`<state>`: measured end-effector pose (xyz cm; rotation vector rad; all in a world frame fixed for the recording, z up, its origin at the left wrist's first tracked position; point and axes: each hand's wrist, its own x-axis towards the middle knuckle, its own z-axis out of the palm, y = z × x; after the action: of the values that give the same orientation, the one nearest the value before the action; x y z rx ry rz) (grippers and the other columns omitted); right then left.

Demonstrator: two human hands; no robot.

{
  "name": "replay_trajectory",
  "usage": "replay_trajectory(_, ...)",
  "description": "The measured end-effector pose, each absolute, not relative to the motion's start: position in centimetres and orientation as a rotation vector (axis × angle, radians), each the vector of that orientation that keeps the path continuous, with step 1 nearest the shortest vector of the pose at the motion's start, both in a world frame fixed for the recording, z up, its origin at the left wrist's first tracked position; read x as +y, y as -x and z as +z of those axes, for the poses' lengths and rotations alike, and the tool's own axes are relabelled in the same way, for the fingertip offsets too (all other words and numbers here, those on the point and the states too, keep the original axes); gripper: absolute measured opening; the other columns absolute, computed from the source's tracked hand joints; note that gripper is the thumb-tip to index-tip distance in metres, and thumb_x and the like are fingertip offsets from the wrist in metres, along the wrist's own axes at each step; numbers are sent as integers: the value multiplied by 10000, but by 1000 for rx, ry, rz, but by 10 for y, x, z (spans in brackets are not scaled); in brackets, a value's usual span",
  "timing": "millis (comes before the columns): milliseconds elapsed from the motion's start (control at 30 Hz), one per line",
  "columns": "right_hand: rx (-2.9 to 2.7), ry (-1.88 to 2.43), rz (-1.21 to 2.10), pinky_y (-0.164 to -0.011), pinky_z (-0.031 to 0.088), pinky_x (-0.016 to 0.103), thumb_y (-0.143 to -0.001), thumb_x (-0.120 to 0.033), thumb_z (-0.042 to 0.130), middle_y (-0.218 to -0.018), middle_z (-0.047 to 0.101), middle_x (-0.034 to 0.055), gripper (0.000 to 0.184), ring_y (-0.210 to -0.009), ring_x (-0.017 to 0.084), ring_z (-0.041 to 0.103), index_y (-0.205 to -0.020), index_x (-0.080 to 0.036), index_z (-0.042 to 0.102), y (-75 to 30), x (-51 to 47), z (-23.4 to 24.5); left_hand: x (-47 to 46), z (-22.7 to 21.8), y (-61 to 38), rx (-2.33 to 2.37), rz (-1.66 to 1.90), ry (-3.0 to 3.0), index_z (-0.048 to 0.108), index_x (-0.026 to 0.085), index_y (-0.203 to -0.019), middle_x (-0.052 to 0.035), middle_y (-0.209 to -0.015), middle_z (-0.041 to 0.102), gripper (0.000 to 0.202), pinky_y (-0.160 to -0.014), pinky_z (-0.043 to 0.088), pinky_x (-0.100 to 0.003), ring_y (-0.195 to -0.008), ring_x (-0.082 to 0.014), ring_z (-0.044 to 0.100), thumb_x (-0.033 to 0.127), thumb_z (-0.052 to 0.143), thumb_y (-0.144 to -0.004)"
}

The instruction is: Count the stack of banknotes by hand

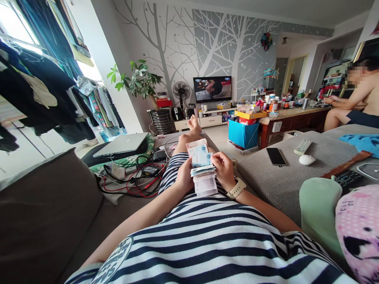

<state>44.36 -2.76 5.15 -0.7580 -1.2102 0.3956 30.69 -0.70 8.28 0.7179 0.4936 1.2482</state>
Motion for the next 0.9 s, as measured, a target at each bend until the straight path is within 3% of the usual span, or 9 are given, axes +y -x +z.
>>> replay_trajectory(533,-1213,753,375,-592,376,295,-884,-603,706,-683,545,6,448,-628,144,479,-747,-202,559,-445,-29,54,-1,78,-310,447,1238,-785,705,133,-771,-113,-846,770,176,-867,610,-384,-979,-315,755,291,730,-700)
replay_trajectory(900,-1229,769,334,-604,411,305,-891,-609,681,-689,558,19,440,-651,167,508,-748,-209,566,-446,-29,55,-5,80,-311,443,1225,-767,643,163,-726,-82,-762,743,101,-919,621,-410,-991,-315,765,229,720,-726)
